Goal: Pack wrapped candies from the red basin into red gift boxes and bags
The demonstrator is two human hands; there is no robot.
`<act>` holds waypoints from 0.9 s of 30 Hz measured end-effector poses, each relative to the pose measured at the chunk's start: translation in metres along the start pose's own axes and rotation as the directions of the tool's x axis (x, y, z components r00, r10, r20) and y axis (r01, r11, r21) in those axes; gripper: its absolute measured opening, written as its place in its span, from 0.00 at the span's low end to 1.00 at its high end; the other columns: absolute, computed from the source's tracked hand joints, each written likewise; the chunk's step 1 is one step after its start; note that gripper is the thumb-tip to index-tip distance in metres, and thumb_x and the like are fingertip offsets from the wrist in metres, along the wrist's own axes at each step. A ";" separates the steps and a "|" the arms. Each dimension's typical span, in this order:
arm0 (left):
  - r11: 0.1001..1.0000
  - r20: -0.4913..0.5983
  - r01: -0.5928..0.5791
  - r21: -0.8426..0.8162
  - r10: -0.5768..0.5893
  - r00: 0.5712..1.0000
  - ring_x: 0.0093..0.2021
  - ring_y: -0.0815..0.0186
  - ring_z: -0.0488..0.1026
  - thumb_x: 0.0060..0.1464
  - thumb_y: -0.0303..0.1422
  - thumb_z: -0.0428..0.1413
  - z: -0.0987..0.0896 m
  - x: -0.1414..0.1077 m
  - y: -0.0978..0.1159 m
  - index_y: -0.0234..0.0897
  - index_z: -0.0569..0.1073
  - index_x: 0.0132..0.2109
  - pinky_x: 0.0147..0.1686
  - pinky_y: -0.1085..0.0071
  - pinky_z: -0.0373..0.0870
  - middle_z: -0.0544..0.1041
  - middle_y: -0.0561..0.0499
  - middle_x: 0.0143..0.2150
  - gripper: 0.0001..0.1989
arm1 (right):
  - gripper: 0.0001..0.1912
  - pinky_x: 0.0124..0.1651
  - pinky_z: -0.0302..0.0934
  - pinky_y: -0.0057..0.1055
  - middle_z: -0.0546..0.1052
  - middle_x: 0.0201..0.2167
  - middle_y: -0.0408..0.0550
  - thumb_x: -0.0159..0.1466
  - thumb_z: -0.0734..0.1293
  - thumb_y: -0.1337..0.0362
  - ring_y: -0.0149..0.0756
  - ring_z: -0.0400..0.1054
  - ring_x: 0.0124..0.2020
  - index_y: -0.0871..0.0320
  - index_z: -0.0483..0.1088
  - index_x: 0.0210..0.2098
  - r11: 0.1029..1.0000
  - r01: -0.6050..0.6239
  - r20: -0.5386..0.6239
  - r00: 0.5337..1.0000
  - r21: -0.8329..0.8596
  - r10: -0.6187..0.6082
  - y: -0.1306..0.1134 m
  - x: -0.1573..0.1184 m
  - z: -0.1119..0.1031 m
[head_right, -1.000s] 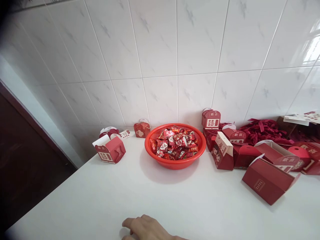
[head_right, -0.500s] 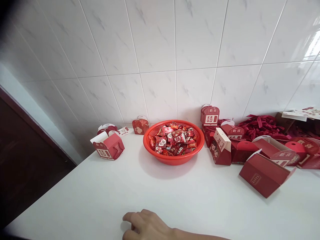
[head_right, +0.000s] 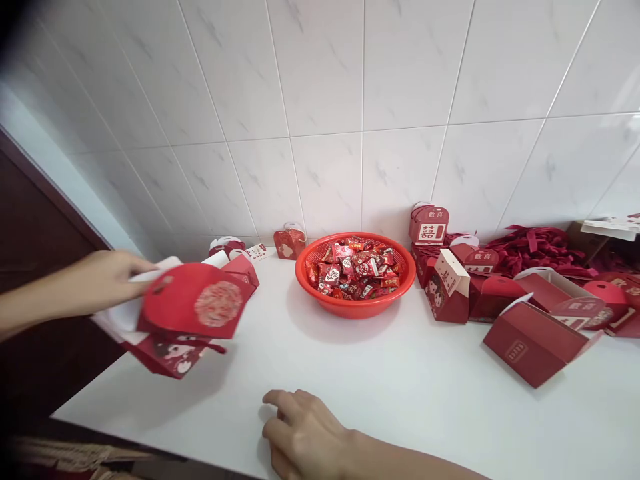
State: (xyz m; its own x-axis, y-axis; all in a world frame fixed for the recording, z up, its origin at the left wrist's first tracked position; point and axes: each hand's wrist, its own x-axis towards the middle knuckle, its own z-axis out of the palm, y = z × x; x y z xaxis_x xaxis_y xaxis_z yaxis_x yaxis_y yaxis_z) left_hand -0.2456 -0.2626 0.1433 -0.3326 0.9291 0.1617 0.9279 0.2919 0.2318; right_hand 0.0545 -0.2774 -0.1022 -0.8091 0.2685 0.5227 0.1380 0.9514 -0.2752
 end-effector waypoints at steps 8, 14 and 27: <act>0.973 0.265 -0.232 0.013 0.220 0.939 0.19 0.70 0.47 0.50 0.42 0.52 0.062 0.040 0.052 0.39 0.48 0.16 0.23 0.69 0.43 0.47 0.55 0.18 0.25 | 0.08 0.44 0.71 0.36 0.74 0.54 0.60 0.61 0.63 0.69 0.41 0.72 0.39 0.61 0.71 0.40 0.999 -0.014 -0.025 1.000 0.038 0.015 0.002 0.002 -0.003; 0.965 0.298 -0.260 0.046 0.235 0.925 0.20 0.68 0.55 0.48 0.40 0.52 0.065 0.052 0.053 0.40 0.57 0.16 0.23 0.70 0.47 0.54 0.54 0.19 0.18 | 0.07 0.43 0.71 0.36 0.74 0.53 0.59 0.61 0.62 0.69 0.39 0.72 0.37 0.60 0.70 0.38 0.999 -0.034 -0.029 0.999 0.037 0.035 0.003 0.002 -0.004; 0.857 0.138 -0.451 0.247 0.430 0.892 0.57 0.48 0.71 0.56 0.40 0.48 0.088 0.039 0.076 0.43 0.78 0.50 0.47 0.60 0.72 0.74 0.43 0.57 0.20 | 0.06 0.45 0.70 0.36 0.73 0.54 0.60 0.62 0.62 0.69 0.37 0.73 0.38 0.59 0.69 0.39 0.992 -0.082 -0.026 0.996 0.092 0.085 0.008 0.005 -0.005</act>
State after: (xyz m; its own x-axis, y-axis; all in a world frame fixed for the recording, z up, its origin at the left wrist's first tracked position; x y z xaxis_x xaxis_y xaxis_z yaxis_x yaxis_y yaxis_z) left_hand -0.1730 -0.1842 0.0828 0.1253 0.9859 0.1111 0.9873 -0.1130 -0.1113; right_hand 0.0544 -0.2680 -0.0975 -0.7791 0.3521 0.5187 0.1510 0.9084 -0.3899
